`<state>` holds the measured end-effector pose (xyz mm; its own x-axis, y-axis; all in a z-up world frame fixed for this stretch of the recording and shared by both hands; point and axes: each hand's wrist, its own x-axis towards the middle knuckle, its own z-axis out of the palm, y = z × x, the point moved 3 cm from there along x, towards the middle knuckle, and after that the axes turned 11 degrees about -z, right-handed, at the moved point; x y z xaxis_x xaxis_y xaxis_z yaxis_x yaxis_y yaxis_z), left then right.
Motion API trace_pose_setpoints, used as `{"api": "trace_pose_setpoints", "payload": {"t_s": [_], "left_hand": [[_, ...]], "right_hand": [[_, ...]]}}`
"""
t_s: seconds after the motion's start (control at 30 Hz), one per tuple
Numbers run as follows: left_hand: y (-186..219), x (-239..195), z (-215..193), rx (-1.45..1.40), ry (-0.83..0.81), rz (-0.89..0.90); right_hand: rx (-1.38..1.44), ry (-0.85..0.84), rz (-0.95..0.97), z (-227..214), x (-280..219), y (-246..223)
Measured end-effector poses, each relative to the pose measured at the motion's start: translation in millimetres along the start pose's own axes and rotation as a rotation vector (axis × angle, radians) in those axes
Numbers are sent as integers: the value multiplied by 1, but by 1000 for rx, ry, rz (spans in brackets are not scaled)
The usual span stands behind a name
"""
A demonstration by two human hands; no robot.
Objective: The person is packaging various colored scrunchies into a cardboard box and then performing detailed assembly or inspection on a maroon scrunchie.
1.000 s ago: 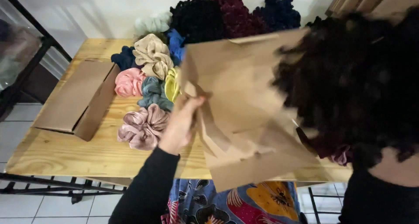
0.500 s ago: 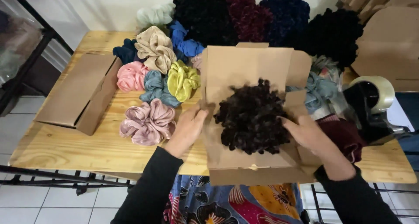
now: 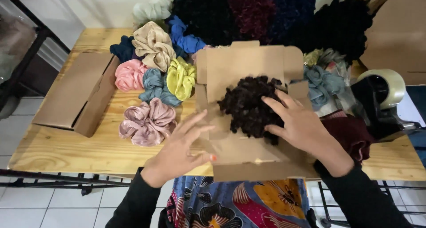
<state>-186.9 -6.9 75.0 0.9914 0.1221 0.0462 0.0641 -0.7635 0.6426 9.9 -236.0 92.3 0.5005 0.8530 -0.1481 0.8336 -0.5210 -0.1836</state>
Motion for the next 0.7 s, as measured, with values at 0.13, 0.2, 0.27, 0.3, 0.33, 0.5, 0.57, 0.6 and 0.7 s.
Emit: {"api": "trace_pose_setpoints", "payload": {"t_s": [0.13,0.2,0.27,0.3,0.33,0.5,0.57,0.6,0.7], "left_hand": [[33,-11,-12,13,-343,-236],[29,-19,-7,-19,-315,-195],[25,-26,-1,-56,-289,-155],[22,-30,1,-27,-265,-129],[19,-32,3,5,-241,-102],[6,-39,27,46,-3,127],[4,-37,36,89,29,142],[3,-36,37,123,79,166],[9,-32,32,117,80,161]], "right_hand": [[-64,45,-8,5,6,2],[51,26,12,-22,-8,-10],[164,3,34,-34,-25,-7],[128,44,57,-36,-35,3],[94,89,81,-38,-44,12],[150,-11,139,-11,-85,43],[168,-106,160,-4,-94,42],[207,-96,199,-2,-97,43],[179,60,209,6,-104,63]]}}
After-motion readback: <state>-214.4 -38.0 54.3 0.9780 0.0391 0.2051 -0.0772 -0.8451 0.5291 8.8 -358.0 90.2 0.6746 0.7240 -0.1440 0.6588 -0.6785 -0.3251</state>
